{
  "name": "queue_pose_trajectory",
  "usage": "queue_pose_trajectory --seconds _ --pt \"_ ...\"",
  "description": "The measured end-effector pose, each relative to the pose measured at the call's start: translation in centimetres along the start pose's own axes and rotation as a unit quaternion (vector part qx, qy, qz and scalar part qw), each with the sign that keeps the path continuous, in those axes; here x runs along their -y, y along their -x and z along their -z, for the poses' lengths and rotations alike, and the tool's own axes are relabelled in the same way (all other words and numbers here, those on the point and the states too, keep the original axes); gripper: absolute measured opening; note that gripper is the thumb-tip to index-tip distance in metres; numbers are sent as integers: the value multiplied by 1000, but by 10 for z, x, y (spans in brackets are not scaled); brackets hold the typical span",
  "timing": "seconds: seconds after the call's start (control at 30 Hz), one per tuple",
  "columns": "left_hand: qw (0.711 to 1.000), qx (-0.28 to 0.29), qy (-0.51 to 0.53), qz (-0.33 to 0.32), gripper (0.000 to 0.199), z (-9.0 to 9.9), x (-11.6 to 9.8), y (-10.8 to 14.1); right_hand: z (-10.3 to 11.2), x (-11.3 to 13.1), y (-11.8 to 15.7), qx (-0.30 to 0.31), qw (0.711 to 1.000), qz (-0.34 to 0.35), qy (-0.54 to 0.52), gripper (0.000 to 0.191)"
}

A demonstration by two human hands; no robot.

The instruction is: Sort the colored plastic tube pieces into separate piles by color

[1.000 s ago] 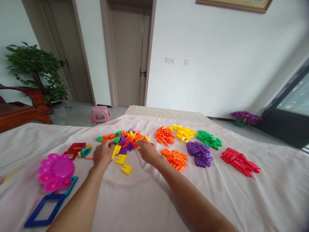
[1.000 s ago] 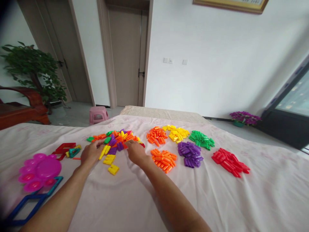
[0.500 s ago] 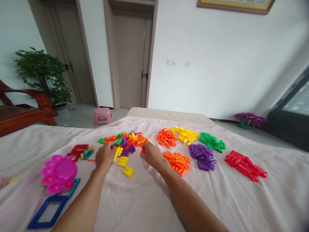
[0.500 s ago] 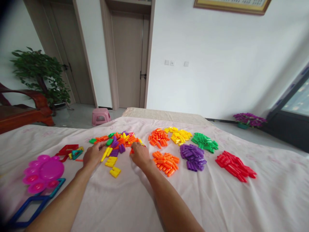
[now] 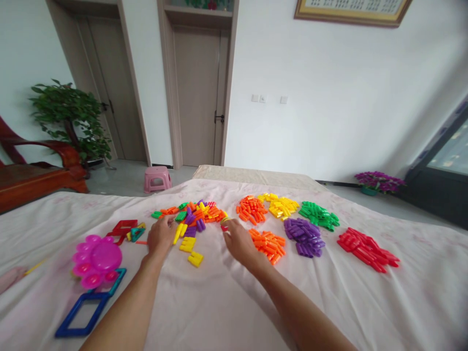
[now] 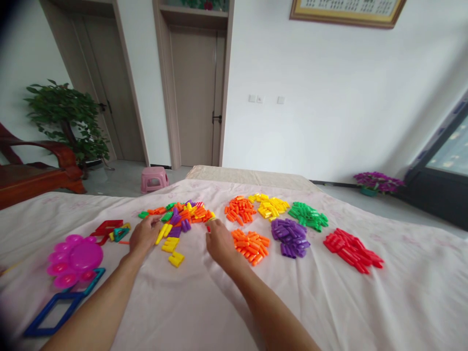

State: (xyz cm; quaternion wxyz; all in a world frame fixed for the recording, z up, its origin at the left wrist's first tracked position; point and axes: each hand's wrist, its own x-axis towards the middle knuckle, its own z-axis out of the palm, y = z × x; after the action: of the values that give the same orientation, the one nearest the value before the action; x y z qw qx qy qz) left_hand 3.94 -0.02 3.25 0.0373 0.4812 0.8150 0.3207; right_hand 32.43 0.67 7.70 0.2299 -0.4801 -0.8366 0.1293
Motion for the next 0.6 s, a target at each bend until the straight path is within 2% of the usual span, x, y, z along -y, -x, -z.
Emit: queue_pose_trajectory --seconds 0.07,0.1,0.2,0.37,0.6 --pt "1000 -20 21 11 38 1 1 2 -12 13 25 56 997 46 19 36" --pt "999 -30 31 16 39 2 1 3 -17 16 36 66 996 58 31 35" --pt "998 -47 42 27 41 6 0 9 -26 20 57 49 995 70 56 33" --pt "999 -15 -31 28 43 12 6 21 -28 22 61 22 995 71 74 33" --pt "983 33 -160 -78 49 25 43 36 -27 27 63 21 992 64 102 30"
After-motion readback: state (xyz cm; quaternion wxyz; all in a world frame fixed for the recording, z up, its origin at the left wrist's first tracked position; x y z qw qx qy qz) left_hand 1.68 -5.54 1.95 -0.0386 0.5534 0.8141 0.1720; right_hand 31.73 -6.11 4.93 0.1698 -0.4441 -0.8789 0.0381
